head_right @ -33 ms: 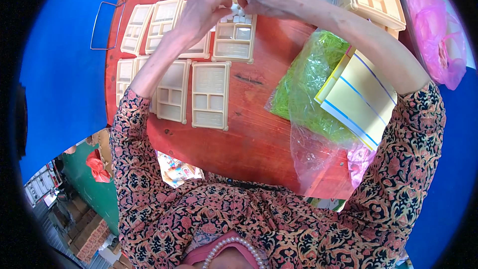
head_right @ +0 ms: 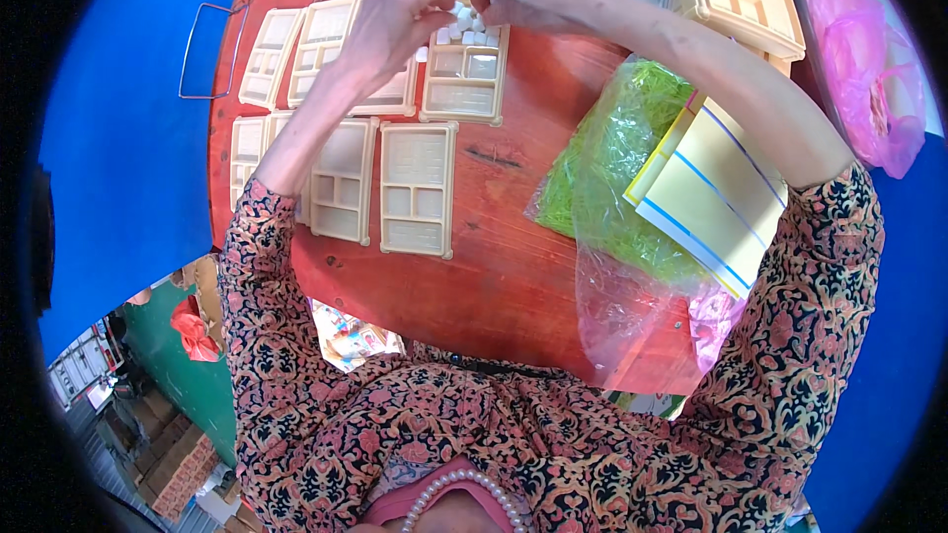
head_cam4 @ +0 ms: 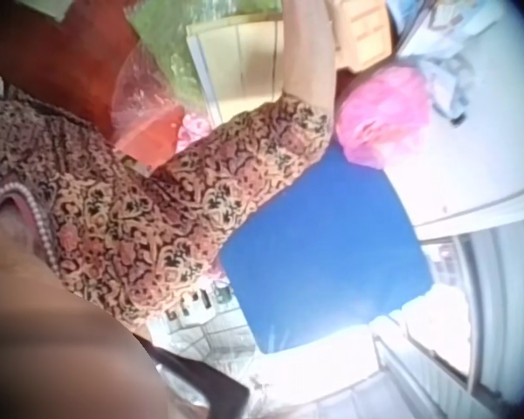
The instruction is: Sorting and placing small white plastic components into partitioned trays.
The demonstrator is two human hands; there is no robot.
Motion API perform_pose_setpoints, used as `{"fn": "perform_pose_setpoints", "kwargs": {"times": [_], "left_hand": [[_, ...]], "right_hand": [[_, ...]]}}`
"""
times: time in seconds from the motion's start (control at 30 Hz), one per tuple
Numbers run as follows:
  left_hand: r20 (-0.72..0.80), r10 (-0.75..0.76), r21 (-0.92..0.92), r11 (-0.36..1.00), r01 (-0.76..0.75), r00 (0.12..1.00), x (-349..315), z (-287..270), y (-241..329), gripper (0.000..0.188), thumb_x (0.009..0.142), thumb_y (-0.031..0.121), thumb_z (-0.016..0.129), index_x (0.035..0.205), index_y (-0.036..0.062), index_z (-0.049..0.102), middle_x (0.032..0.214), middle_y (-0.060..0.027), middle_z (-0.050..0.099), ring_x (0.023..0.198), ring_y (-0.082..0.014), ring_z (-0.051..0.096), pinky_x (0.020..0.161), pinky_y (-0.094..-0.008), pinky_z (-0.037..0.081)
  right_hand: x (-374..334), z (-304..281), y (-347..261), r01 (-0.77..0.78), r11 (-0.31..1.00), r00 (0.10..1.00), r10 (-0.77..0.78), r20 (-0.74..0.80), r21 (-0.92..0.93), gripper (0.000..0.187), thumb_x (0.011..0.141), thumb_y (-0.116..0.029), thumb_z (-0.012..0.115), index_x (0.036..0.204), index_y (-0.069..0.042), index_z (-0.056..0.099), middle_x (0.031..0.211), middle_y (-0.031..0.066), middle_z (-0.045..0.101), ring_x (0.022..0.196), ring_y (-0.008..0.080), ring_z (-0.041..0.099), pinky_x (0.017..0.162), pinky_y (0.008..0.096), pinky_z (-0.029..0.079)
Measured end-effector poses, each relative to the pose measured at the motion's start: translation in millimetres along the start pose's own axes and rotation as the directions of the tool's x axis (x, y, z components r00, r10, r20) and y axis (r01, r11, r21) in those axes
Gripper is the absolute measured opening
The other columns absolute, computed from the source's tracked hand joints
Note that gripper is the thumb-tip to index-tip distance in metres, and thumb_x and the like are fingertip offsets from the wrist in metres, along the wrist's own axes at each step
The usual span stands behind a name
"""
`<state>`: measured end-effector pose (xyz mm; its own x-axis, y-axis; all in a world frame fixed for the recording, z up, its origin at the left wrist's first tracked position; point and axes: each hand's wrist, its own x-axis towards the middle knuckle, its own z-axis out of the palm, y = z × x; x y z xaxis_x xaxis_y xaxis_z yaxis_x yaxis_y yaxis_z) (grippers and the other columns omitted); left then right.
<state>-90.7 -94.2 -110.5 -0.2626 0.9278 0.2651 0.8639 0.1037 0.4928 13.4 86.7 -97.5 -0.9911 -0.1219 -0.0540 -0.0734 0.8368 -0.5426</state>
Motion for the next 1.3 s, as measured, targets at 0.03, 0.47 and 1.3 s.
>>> {"fn": "perform_pose_setpoints", "kwargs": {"times": [0.03, 0.47, 1.3], "left_hand": [[-0.047, -0.017, -0.026, 1.0, 0.016, 0.999, 0.0, -5.7, 0.3, 0.015, 0.074, 0.01, 0.072, 0.085, 0.002, 0.066, 0.083, -0.0147, 0.058, 0.081, -0.0345, 0.06, 0.073, -0.0426, 0.048], [0.14, 0.08, 0.314, 0.942, -0.12, 0.987, -18.8, -11.7, 10.4, 0.006, 0.071, 0.006, 0.069, 0.073, 0.0001, 0.069, 0.092, -0.0156, 0.061, 0.095, -0.0332, 0.057, 0.084, -0.0426, 0.046], [-0.051, 0.101, 0.16, 0.983, -0.091, 0.994, 11.9, 4.0, -10.0, 0.006, 0.072, 0.0, 0.06, 0.077, -0.0022, 0.064, 0.074, -0.0173, 0.062, 0.076, -0.037, 0.06, 0.072, -0.0437, 0.05]], "right_hand": [[-2.6, -2.0, 1.7, -0.007, 0.999, 0.998, 0.009, -0.054, 0.045, 0.013, 0.075, -0.007, 0.066, 0.082, 0.004, 0.064, 0.07, 0.0164, 0.061, 0.064, 0.027, 0.06, 0.061, 0.0346, 0.048], [11.7, -7.1, 2.2, -0.039, 0.998, 0.997, 0.042, -0.067, 0.045, 0.013, 0.068, -0.008, 0.065, 0.077, 0.001, 0.07, 0.071, 0.0193, 0.066, 0.066, 0.031, 0.067, 0.061, 0.0366, 0.053], [-7.5, -28.8, -2.1, -0.093, 0.995, 0.995, 0.094, -0.017, 0.024, 0.018, 0.069, -0.011, 0.067, 0.08, 0.003, 0.069, 0.072, 0.0212, 0.065, 0.067, 0.0301, 0.066, 0.06, 0.0367, 0.052]]}}
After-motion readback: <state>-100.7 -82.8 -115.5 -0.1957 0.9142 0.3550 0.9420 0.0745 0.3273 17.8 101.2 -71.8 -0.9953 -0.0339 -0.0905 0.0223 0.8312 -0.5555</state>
